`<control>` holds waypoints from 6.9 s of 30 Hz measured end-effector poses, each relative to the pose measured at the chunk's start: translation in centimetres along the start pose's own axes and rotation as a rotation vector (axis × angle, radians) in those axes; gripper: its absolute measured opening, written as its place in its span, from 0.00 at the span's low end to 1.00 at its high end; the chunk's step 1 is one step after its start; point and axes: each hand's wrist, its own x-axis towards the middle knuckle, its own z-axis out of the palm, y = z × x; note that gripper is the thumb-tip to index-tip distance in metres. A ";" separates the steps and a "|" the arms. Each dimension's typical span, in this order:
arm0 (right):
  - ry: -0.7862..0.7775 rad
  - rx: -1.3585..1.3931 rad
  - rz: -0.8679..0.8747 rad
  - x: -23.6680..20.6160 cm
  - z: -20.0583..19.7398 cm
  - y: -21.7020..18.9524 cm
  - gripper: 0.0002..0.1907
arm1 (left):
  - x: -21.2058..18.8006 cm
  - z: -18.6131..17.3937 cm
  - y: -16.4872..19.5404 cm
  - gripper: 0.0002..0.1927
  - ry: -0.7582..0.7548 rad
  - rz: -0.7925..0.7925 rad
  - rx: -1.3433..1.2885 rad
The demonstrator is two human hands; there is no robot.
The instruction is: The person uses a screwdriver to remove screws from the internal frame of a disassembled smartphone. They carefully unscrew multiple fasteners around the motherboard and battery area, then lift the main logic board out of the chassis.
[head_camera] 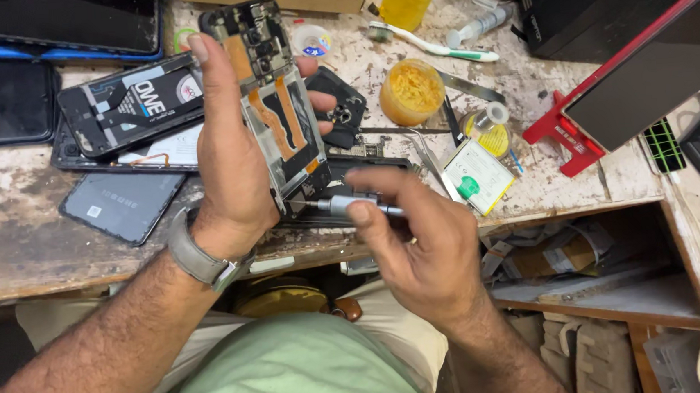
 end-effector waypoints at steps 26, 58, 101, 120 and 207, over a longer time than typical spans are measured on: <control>0.144 -0.210 -0.379 -0.6 -1.2 2.7 0.10 | -3.6 -0.4 2.0 0.45 -0.045 -0.313 0.047; 0.168 1.399 0.039 0.4 -1.1 7.4 0.13 | -3.4 -1.3 0.8 0.47 -0.046 -0.329 -0.221; 0.067 0.487 -0.255 1.8 -1.4 3.7 0.17 | 0.7 -1.5 0.2 0.46 0.007 -0.166 -0.143; 0.070 0.466 -0.287 -0.5 1.3 3.6 0.07 | 0.9 -1.5 0.1 0.49 0.003 -0.109 -0.073; -0.125 -0.464 -0.970 3.8 0.8 2.1 0.23 | 0.9 -2.2 -0.6 0.46 0.036 -0.303 -0.252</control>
